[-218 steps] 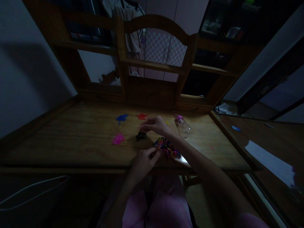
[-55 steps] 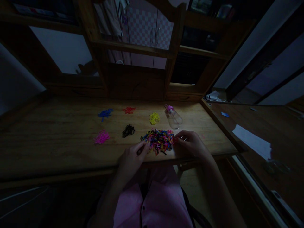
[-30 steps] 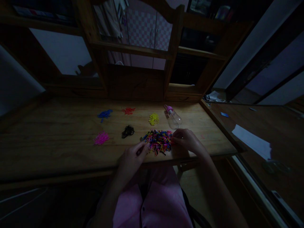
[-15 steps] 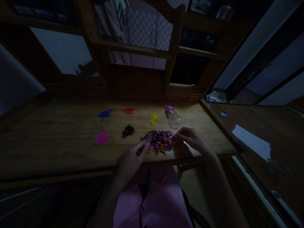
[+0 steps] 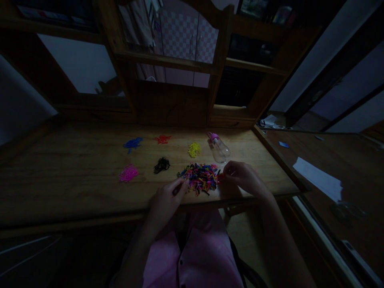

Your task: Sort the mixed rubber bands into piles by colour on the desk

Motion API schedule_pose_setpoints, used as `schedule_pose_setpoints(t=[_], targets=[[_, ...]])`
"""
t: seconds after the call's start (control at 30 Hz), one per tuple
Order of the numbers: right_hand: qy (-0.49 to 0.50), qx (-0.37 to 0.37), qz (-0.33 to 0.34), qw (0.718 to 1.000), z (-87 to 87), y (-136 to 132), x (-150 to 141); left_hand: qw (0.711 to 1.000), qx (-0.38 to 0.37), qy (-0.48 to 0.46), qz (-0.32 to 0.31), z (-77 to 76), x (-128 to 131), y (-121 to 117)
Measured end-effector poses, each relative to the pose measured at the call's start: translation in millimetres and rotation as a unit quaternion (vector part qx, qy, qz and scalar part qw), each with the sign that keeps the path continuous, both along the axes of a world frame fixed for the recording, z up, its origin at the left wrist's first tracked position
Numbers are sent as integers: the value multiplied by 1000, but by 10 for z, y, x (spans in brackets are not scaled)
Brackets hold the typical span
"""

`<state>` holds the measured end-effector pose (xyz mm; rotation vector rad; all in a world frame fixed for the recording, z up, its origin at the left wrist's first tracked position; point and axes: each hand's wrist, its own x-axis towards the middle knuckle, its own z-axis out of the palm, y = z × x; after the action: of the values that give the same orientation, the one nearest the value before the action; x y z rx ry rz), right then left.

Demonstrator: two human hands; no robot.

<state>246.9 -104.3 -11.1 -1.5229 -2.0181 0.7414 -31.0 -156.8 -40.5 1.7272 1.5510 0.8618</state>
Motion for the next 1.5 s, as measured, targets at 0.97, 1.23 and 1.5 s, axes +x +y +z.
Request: schedule_pose_setpoints(t=[0.97,1.23,1.5], targets=[[-31,-18,26,999,-6,22,-133,1000,3,1,-1,5,-4,1],[3,-8,64,998,-36,21,-85,1000,7,-10,-7,12,-6,-3],[0,-8,68,998,-63,47,-94,1000,3,-8,-5,5,-6,-2]])
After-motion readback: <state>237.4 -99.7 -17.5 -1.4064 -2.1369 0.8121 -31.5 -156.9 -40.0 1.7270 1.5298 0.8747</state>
